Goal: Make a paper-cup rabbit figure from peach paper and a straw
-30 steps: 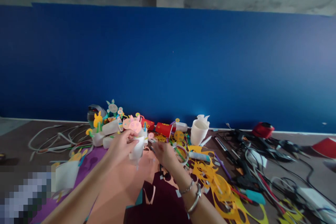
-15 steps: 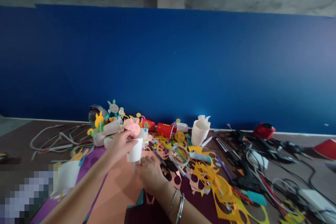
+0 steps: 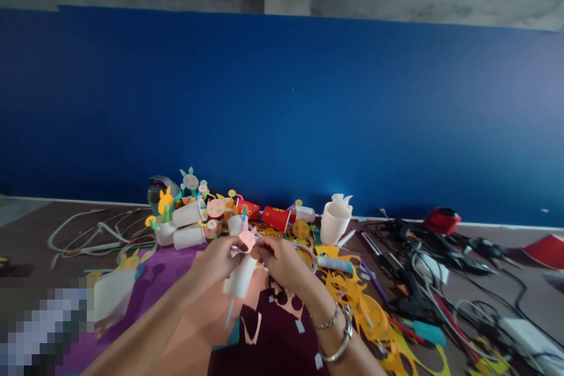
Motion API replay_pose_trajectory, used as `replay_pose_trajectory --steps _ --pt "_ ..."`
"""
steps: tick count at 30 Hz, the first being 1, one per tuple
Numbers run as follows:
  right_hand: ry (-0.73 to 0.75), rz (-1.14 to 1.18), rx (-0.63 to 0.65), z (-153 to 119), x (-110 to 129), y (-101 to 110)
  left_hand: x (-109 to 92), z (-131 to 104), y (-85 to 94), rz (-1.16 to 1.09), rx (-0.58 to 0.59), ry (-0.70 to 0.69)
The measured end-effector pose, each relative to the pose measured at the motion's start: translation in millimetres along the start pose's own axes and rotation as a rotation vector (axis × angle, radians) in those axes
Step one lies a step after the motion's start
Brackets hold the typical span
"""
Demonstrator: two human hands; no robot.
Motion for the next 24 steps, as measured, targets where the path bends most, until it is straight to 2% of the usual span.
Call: replay_pose_trajectory --steps 4,7,9,12,14,16,20,24 --pt "0.038 -0.054 -0.032 -1 12 -2 -11 -4 -3.1 -0.137 0.075 -0.015" --pt "0.047 -0.055 -0.025 -1 17 3 -8 -4 -8.7 -0.215 0.101 0.044" --pt "0.038 -0.165 -0.037 -1 14 12 -5 -2 -11.5 -0.244 0.088 0.066" --pt "-0.089 -0.52 -0.086 -5 -7 34 -8 -1 -9.9 -0.269 0.04 0.045" --pt "-0.24 -0.712 -0.051 -8 -28 43 -11 -1 -5.7 -0.265 0.002 0.021" --pt "-0.33 -0.796 -0.008 -11 -43 46 -13 -1 -2.5 -0.24 -0.016 0.015" --pt "-0.336 -0.787 0.0 -9 -45 44 -20 -4 2.9 -0.159 -0.052 -0.027" --pt "-0.266 -0.663 -0.03 -6 -28 43 -37 -11 6.7 -0.139 -0.065 -0.17"
Point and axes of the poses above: each hand's wrist, its own z-axis towards the middle knuckle, its own y-axis out of the back of the hand, x = y × z, the point moved 8 cm from there along z, towards the middle knuckle, and after that the axes turned 15 degrees about z, right-handed, at the moved point
